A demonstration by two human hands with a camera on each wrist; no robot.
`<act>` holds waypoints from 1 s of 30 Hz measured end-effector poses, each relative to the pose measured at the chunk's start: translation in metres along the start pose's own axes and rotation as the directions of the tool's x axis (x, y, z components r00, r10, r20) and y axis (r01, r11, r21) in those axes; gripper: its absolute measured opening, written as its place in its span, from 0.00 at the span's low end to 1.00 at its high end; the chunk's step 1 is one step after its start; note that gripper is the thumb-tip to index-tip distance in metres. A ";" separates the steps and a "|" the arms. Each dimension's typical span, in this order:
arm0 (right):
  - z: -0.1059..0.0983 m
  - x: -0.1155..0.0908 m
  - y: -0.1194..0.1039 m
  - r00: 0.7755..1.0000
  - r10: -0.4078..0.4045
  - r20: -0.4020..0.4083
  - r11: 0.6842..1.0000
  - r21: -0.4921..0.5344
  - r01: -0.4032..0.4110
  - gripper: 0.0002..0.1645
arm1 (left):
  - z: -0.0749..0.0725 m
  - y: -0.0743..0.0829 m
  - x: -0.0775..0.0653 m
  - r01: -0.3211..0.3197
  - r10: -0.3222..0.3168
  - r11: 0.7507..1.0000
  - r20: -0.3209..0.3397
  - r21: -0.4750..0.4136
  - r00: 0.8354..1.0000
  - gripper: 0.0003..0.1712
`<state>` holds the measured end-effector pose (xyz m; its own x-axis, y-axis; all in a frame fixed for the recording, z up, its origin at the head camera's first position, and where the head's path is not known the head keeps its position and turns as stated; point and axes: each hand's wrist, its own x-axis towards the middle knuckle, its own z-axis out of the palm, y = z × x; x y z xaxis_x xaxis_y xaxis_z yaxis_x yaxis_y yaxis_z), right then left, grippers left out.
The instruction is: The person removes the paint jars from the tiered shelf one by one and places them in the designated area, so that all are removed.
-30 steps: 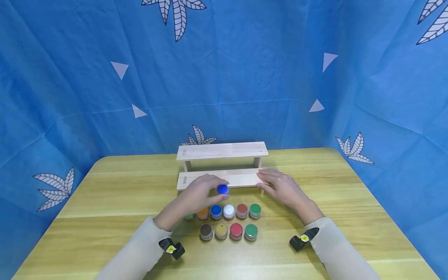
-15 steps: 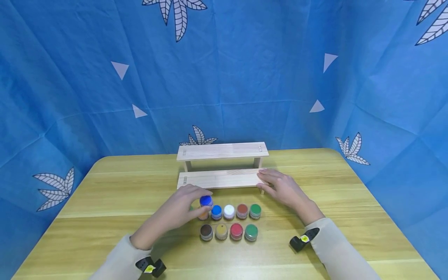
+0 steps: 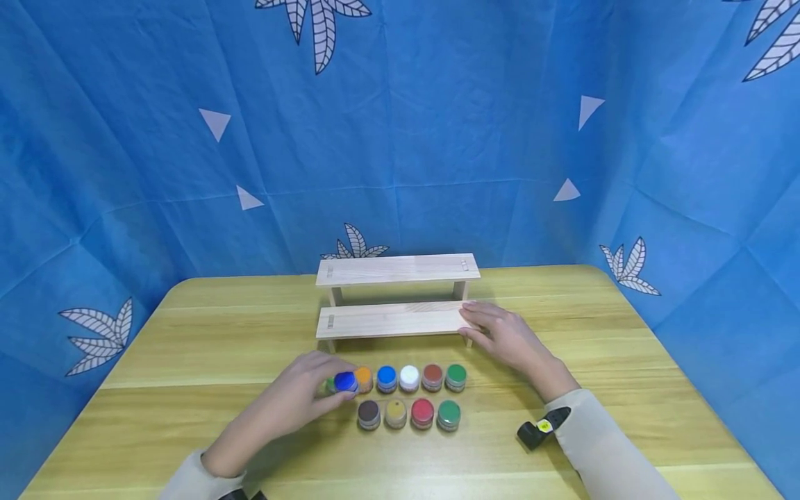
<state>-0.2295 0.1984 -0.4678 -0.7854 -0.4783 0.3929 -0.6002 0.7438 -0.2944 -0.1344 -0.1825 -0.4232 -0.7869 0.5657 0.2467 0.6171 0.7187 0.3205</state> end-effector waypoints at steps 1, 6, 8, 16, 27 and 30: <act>0.000 0.000 0.000 1.000 0.000 -0.002 1.000 0.002 0.000 0.28 | 0.000 0.000 -0.002 -0.001 0.001 1.000 0.003 -0.003 1.000 0.22; 0.001 0.000 0.000 1.000 -0.010 -0.012 1.000 0.010 0.010 0.27 | 0.003 -0.003 -0.013 -0.007 0.008 1.000 0.046 -0.011 0.999 0.22; 0.001 0.001 0.000 1.000 -0.011 -0.010 1.000 0.011 0.012 0.28 | 0.004 -0.003 -0.016 -0.012 0.013 1.000 0.062 -0.013 0.998 0.22; 0.002 0.001 0.001 1.000 -0.003 -0.017 1.000 0.015 0.003 0.27 | 0.011 -0.005 -0.024 -0.033 0.033 0.999 0.117 -0.003 0.993 0.21; 0.001 0.002 0.001 1.000 -0.010 -0.019 1.000 0.006 0.010 0.27 | 0.020 -0.005 -0.026 -0.034 0.031 0.999 0.146 0.018 0.989 0.20; 0.001 0.002 0.000 0.999 -0.022 -0.027 1.000 0.006 0.022 0.27 | 0.020 -0.005 -0.026 -0.020 0.017 1.000 0.159 0.020 0.987 0.20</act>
<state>-0.2311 0.1972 -0.4680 -0.7677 -0.4815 0.4229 -0.6182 0.7302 -0.2910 -0.1165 -0.1929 -0.4491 -0.7658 0.6347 0.1033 0.6328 0.7152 0.2968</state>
